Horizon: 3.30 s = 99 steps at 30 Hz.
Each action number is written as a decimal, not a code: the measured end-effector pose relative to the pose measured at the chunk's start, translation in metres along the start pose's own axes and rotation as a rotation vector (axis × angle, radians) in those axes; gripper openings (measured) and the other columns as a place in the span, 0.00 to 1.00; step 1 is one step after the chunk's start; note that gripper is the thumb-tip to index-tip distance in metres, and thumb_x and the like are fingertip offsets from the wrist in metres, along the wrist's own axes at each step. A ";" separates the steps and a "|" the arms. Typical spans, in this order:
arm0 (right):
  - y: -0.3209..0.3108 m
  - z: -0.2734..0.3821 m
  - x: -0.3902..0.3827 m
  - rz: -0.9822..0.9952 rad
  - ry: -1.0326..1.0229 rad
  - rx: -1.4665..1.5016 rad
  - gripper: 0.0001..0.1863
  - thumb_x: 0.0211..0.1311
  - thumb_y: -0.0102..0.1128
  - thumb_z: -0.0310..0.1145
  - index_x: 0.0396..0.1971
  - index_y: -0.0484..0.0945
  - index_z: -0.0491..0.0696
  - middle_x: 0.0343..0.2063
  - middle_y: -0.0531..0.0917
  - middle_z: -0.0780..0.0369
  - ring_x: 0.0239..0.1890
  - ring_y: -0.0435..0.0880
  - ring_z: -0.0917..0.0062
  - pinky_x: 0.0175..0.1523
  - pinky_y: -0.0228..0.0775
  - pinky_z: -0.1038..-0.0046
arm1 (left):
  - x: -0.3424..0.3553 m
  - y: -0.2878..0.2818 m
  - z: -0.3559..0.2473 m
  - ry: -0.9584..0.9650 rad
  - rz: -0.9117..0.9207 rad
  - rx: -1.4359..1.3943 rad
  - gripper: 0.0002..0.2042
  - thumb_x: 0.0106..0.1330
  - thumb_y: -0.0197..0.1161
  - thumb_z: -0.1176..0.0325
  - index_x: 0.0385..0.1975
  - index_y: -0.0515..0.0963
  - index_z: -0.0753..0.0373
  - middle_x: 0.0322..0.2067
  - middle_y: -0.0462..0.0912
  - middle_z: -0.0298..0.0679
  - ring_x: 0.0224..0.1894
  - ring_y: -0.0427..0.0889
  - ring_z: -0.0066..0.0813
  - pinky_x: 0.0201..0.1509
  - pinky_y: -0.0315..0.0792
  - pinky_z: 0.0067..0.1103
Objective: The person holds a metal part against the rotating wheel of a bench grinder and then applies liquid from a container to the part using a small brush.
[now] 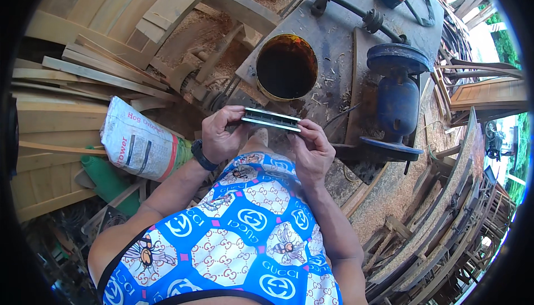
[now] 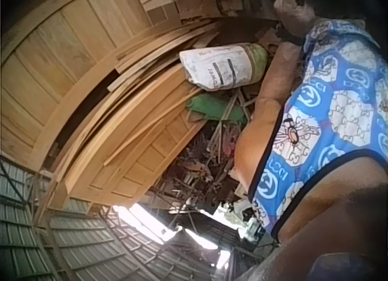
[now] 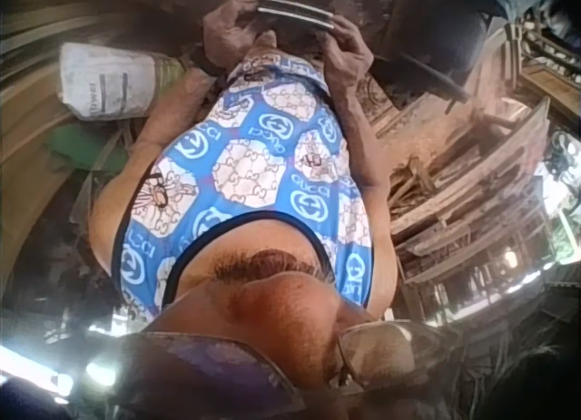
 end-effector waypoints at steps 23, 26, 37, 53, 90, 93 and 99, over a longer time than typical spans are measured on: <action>-0.004 0.003 -0.004 -0.011 -0.015 -0.019 0.09 0.65 0.72 0.13 0.44 0.88 0.38 0.56 0.85 0.55 0.56 0.86 0.76 0.61 0.79 0.75 | -0.005 0.003 -0.001 0.035 0.011 0.010 0.14 0.61 0.80 0.80 0.39 0.78 0.68 0.44 0.91 0.53 0.41 0.94 0.35 0.44 0.86 0.26; -0.003 0.003 -0.005 -0.009 -0.023 -0.025 0.10 0.65 0.71 0.13 0.44 0.88 0.38 0.56 0.85 0.55 0.56 0.86 0.76 0.61 0.79 0.75 | -0.007 0.003 0.001 0.042 0.007 0.008 0.13 0.62 0.79 0.80 0.38 0.78 0.68 0.44 0.91 0.54 0.41 0.94 0.35 0.44 0.86 0.26; 0.001 0.003 -0.007 0.019 -0.033 -0.036 0.09 0.64 0.71 0.12 0.42 0.88 0.38 0.55 0.86 0.55 0.56 0.86 0.75 0.61 0.79 0.75 | -0.012 -0.001 0.001 -0.047 -0.002 -0.056 0.11 0.62 0.76 0.80 0.41 0.81 0.68 0.44 0.90 0.48 0.42 0.93 0.40 0.44 0.85 0.27; 0.007 0.009 -0.006 0.014 -0.013 -0.076 0.08 0.64 0.73 0.15 0.42 0.88 0.39 0.54 0.86 0.57 0.54 0.87 0.77 0.60 0.81 0.75 | -0.007 -0.007 -0.007 -0.074 0.003 -0.023 0.10 0.64 0.77 0.79 0.40 0.81 0.69 0.44 0.90 0.50 0.41 0.93 0.37 0.43 0.84 0.25; 0.000 0.019 0.065 -0.024 0.250 -0.006 0.24 0.69 0.76 0.29 0.61 0.83 0.35 0.44 0.91 0.60 0.42 0.87 0.85 0.49 0.80 0.80 | 0.161 0.022 0.004 -0.080 0.336 0.326 0.13 0.59 0.75 0.70 0.31 0.76 0.69 0.30 0.86 0.57 0.34 0.89 0.55 0.40 0.83 0.38; -0.013 0.017 0.056 -0.064 0.242 -0.007 0.22 0.70 0.75 0.29 0.60 0.84 0.36 0.43 0.91 0.61 0.40 0.87 0.85 0.49 0.80 0.80 | 0.183 0.055 0.024 -0.059 0.580 0.557 0.07 0.60 0.69 0.72 0.33 0.79 0.68 0.33 0.88 0.59 0.41 0.89 0.61 0.47 0.83 0.45; -0.024 0.013 0.035 -0.127 0.223 0.051 0.20 0.70 0.74 0.27 0.59 0.85 0.39 0.41 0.90 0.63 0.39 0.86 0.87 0.47 0.79 0.82 | 0.199 0.130 0.068 -0.019 1.054 0.839 0.09 0.60 0.65 0.74 0.38 0.86 0.69 0.40 0.91 0.58 0.50 0.90 0.55 0.55 0.84 0.42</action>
Point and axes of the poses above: each hand's wrist, its own x-axis towards the middle knuckle, its own y-axis out of the palm, z = x × y, the point moved 1 cm from there along x, towards the middle knuckle
